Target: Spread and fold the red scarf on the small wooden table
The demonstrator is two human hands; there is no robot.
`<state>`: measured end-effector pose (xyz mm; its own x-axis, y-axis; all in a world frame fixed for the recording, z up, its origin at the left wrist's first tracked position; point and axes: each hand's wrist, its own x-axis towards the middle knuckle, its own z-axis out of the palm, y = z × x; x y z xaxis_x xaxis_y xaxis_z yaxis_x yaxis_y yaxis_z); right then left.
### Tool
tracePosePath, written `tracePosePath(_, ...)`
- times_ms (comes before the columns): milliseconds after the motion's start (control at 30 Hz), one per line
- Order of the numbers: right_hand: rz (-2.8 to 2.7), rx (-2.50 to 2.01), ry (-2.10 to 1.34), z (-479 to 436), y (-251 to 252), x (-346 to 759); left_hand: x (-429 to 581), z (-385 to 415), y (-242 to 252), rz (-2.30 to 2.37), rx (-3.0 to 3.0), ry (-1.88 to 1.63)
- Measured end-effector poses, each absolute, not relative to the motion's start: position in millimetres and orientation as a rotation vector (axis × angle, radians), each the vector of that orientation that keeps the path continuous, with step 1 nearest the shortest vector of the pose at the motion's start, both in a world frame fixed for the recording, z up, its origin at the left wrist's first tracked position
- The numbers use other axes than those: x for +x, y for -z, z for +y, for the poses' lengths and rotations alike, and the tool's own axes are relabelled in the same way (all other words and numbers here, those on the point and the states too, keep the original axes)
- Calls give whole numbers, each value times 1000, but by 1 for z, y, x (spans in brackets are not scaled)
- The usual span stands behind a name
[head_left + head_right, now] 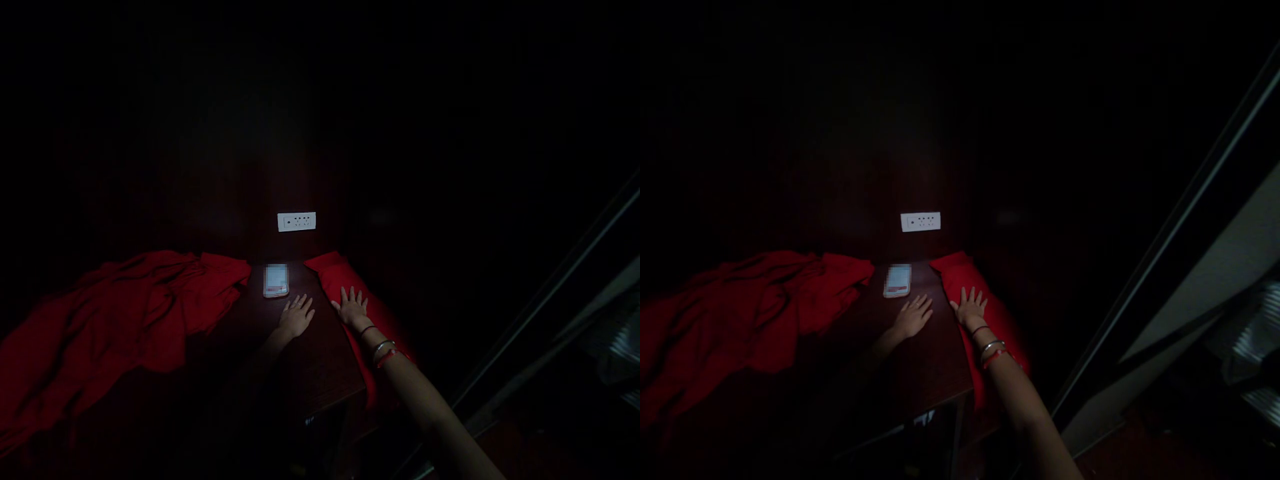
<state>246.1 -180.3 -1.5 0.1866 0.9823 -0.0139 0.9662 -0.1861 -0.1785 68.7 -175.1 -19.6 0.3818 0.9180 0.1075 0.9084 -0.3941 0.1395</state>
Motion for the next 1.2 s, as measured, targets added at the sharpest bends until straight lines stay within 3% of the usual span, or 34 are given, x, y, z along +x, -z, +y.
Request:
tracePosePath(300, -2003, -1987, 45, -202, -14, 172, -8, -214, 14, 1472, 2698, -423)
tracePosePath(500, -2193, -1817, -123, -198, -3, 92, -99, -232, 10, 2148, 2484, -856)
tracePosePath(767, -2248, -1728, -63, -187, 12, 73, -143, -240, -7, 2802, 1838, -1232)
tracePosePath(1000, -2427, -1268, -102, -157, -29, 12, -191, -234, -16, 2993, 1365, -1683)
tracePosePath(1200, -2502, -886, -16, -112, -81, -88, -209, -225, -13, 3019, 1322, -1639)
